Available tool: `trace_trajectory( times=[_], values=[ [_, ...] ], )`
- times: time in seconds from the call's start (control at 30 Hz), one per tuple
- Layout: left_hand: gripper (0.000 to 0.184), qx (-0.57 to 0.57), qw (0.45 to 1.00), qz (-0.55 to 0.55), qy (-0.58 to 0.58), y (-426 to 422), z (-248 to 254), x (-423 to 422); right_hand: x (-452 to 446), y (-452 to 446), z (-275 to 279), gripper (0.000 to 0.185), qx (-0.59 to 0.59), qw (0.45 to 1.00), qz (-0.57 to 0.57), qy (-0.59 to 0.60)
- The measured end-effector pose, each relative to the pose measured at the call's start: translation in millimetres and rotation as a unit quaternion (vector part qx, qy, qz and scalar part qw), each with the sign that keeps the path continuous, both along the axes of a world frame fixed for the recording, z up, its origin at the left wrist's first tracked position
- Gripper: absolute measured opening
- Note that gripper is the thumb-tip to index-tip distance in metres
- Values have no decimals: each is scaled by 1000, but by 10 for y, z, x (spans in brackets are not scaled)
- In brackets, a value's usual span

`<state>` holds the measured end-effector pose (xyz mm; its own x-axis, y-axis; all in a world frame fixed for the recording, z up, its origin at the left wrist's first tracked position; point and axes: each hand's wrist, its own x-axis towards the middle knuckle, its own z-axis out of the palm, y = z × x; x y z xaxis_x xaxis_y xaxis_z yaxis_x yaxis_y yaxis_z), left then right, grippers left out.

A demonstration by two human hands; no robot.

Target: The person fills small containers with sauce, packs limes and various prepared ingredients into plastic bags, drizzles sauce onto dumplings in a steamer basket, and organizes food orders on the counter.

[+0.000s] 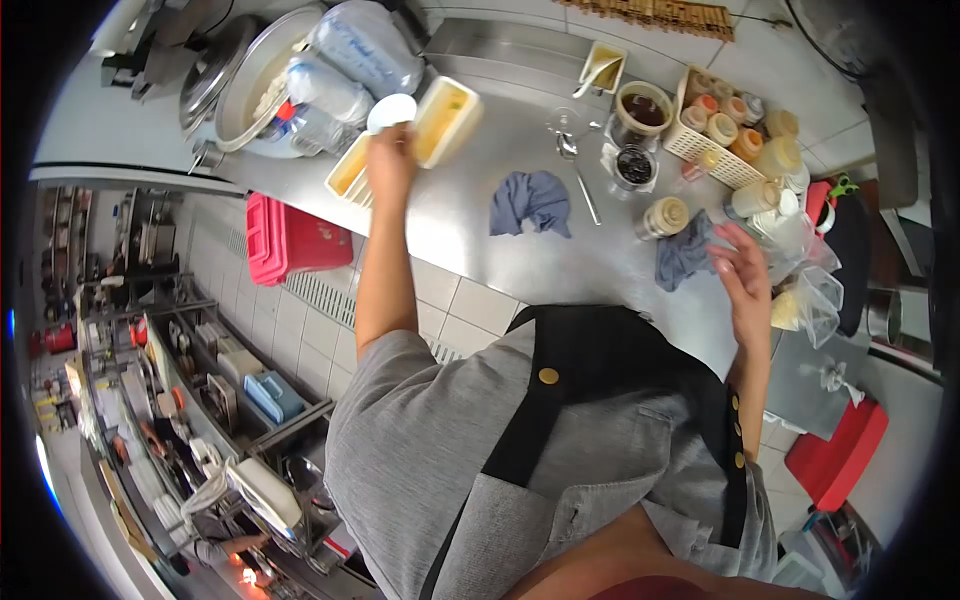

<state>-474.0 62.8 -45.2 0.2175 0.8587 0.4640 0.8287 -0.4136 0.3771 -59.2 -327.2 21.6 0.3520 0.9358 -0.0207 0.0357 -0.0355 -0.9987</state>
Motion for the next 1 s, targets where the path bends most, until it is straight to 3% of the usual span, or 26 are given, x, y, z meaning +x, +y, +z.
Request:
trace_trajectory(
  times=[0.03, 0.1, 0.17, 0.23, 0.27, 0.3, 0.37, 0.4, 0.47, 0.57, 0.6, 0.67, 0.73, 0.8, 0.83, 0.9, 1.0],
  values=[
    [19, 61, 997, -12, -42, 155, 26, -351, 83, -116, -56, 55, -23, 999, -26, 11],
    [21, 124, 991, 38, -10, 305, 218, -907, 165, -255, -102, 54, -48, 997, -58, 23],
    [21, 131, 977, 112, 122, 232, 507, -1180, 212, -345, -70, 53, -76, 991, -106, 19],
    [22, 69, 969, 93, 217, 421, 352, -1612, 239, -367, -59, 53, -77, 989, -128, 14],
    [24, 32, 950, 133, 282, 489, 192, -1746, 241, -356, -45, 52, -79, 987, -136, 21],
    [26, -46, 944, 148, 291, 590, 35, -1856, 239, -343, -27, 52, -81, 986, -144, 28],
    [30, -18, 947, 182, 265, 517, 34, -1696, 214, -310, 6, 51, -69, 984, -160, 27],
    [30, -13, 950, 171, 262, 477, 141, -1358, 203, -296, 20, 49, -61, 986, -153, 30],
    [32, 125, 938, 243, 216, 293, 405, -580, 187, -274, 39, 46, -48, 989, -139, 26],
    [22, 72, 996, -49, 16, 528, 259, 450, 150, -237, 69, 45, -60, 988, -140, 19],
    [21, 14, 997, -79, 24, 644, 106, 862, 135, -221, 80, 44, -61, 988, -142, 10],
    [21, 27, 991, -132, 25, 503, 72, 1687, 109, -217, 124, 44, -53, 988, -144, 8],
    [21, -103, 978, -181, 3, 703, -204, 2358, 120, -257, 153, 44, -47, 988, -144, 10],
    [22, -211, 960, -175, 64, 911, -453, 2945, 156, -375, 155, 46, -56, 985, -166, -6],
    [22, -205, 960, -180, 56, 962, -544, 3169, 173, -442, 161, 48, -69, 981, -183, -16],
    [27, -256, 944, -138, 158, 1039, -621, 3542, 207, -589, 169, 49, -65, 977, -203, -21],
    [31, -282, 935, -149, 157, 1077, -661, 3728, 274, -805, 90, 51, -99, 951, -293, 31]
  ],
)
